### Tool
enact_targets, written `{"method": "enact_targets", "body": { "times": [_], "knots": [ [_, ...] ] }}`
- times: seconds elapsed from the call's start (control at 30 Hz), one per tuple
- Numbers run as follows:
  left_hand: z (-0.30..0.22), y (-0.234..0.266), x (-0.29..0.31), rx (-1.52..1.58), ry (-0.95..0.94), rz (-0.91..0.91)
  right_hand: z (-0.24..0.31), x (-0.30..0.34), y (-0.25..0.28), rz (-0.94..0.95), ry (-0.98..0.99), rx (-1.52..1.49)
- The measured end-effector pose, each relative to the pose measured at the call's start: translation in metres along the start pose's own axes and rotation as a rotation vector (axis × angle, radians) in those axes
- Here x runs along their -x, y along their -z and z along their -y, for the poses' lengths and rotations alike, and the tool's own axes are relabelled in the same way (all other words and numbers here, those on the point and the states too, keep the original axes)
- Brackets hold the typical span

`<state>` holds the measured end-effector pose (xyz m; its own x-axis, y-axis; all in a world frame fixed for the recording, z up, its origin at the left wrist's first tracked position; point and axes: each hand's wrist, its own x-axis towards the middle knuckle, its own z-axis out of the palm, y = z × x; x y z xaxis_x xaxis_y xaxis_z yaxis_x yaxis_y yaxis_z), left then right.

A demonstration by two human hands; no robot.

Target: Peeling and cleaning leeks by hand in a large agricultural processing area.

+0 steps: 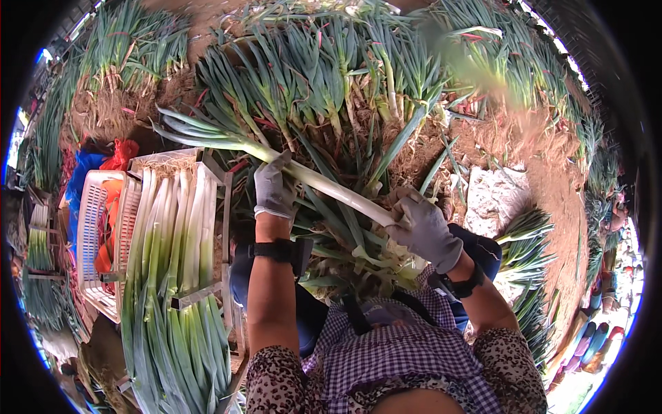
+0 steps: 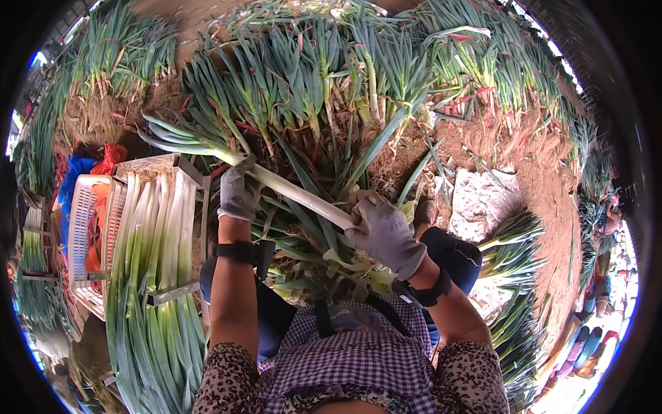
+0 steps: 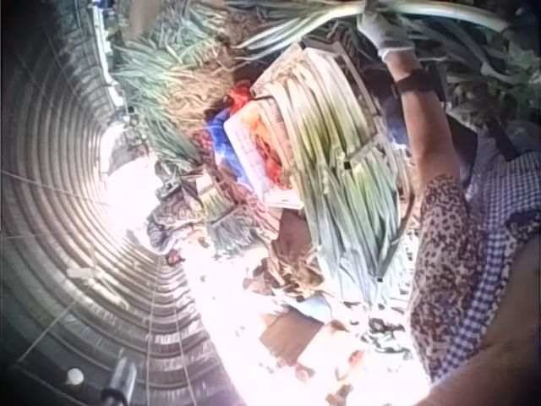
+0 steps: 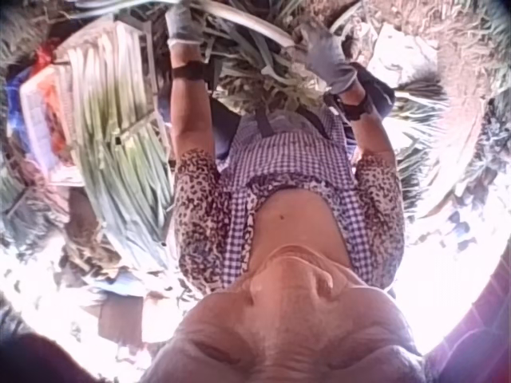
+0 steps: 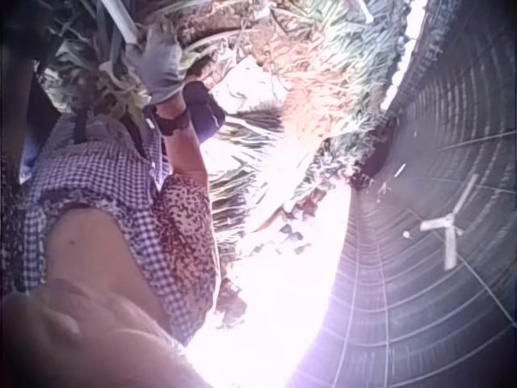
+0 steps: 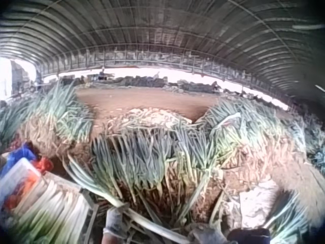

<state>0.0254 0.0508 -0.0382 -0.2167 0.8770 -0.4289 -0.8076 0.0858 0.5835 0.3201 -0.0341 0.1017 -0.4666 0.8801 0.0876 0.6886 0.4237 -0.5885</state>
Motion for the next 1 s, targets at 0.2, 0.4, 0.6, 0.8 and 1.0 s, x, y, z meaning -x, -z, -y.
{"method": "enact_targets", "body": {
  "times": [0.2, 0.4, 0.6, 0.8, 1.0],
  "knots": [
    [-0.001, -0.005, 0.007, -0.103, -0.051, -0.037, 0.001, 0.005, -0.01, 0.003, 0.0, -0.027],
    [0.002, -0.014, 0.009, -0.206, -0.051, -0.179, -0.004, 0.006, -0.01, 0.037, -0.012, -0.065],
    [0.004, -0.004, 0.003, -0.177, -0.144, -0.206, 0.028, 0.013, 0.0, 0.0, -0.381, -0.828],
    [0.013, -0.002, -0.001, -0.06, -0.105, -0.225, 0.005, 0.027, 0.043, -0.173, -0.232, -0.836],
    [0.017, -0.004, 0.0, 0.01, -0.16, -0.179, 0.013, 0.019, 0.019, 0.158, -0.215, -0.066]
  ]
}}
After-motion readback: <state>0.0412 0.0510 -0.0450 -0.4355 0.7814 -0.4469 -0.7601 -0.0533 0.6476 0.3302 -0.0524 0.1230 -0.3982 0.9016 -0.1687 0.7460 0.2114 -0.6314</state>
